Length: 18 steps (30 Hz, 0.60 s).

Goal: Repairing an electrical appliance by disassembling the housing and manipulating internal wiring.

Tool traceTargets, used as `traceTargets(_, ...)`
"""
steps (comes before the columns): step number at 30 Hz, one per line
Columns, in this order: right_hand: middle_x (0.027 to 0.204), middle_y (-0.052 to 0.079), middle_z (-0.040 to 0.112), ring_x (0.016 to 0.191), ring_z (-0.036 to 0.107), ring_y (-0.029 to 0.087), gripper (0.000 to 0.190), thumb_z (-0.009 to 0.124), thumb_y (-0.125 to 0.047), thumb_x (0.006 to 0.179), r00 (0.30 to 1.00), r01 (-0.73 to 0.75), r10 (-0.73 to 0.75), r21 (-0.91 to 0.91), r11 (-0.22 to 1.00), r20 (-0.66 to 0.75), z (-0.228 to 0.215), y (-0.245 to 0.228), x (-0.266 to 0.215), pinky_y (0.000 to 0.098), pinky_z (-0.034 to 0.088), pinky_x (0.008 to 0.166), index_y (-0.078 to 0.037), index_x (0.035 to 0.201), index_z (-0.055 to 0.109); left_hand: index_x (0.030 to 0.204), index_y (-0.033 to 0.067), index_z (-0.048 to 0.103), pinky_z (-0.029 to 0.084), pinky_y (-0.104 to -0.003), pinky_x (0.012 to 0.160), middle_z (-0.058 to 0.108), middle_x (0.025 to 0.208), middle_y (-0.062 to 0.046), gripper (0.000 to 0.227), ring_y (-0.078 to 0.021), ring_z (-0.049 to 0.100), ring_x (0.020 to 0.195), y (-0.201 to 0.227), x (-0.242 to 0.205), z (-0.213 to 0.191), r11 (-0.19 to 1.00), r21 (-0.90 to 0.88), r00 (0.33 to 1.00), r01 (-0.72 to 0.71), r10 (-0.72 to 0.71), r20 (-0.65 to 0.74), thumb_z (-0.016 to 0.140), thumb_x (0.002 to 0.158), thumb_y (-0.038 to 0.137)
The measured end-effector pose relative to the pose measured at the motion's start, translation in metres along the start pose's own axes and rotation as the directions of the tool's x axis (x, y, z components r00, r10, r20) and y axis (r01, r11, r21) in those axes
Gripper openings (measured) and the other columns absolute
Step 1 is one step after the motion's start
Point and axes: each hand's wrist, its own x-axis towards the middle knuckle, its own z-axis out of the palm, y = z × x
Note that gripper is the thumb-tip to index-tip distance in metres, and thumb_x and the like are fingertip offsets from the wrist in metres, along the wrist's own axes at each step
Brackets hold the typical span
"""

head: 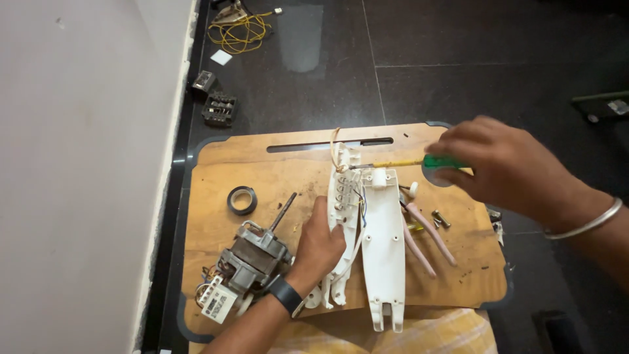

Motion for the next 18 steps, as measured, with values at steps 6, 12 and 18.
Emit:
traceTargets(6,0.093,0.019,0.080,0.053,0.047,0.021,0.050,0.043,-0.045,0.112,0.181,-0.953,0.604,-0.014,0.303,0.776,0.000,0.009,0.017,0.0343,0.045,0.050,-0.008,0.116,0.076,0.122,0.0049,0.047,0.052,-0.051,0.089,0.070,0.106,-0.026,0.039,-0.0445,0.068,0.105,0.007,0.000,-0.002,1.000,-0.007,0.999,0.031,-0.030,0.043,0.055,0.085,-0.002)
traceTargets(12,0.087,0.005,0.078,0.071,0.069,0.015,0.034,0.064,-0.042,0.090,0.604,-0.656,0.583,-0.077,0.751,0.543,-0.006,-0.005,0.027,0.0294,0.054,0.061,-0.017,0.110,0.076,0.120,0.0040,0.049,0.051,-0.051,0.092,0.070,0.108,-0.027,0.035,-0.0464,0.065,0.108,-0.001,0.001,-0.001,1.000,-0.021,0.999,0.018,-0.018,0.030,0.056,0.085,0.000)
traceTargets(18,0.097,0.004,0.078,0.082,0.070,0.018,0.025,0.068,-0.013,0.090,0.977,0.173,-0.122,-0.311,0.934,0.177,0.009,0.005,-0.005,0.0273,0.056,0.058,-0.019,0.112,0.077,0.119,0.0049,0.049,0.050,-0.051,0.092,0.070,0.109,-0.027,0.036,-0.0460,0.065,0.110,-0.003,0.003,0.000,1.000,-0.026,1.000,0.008,-0.008,0.013,0.056,0.084,0.001)
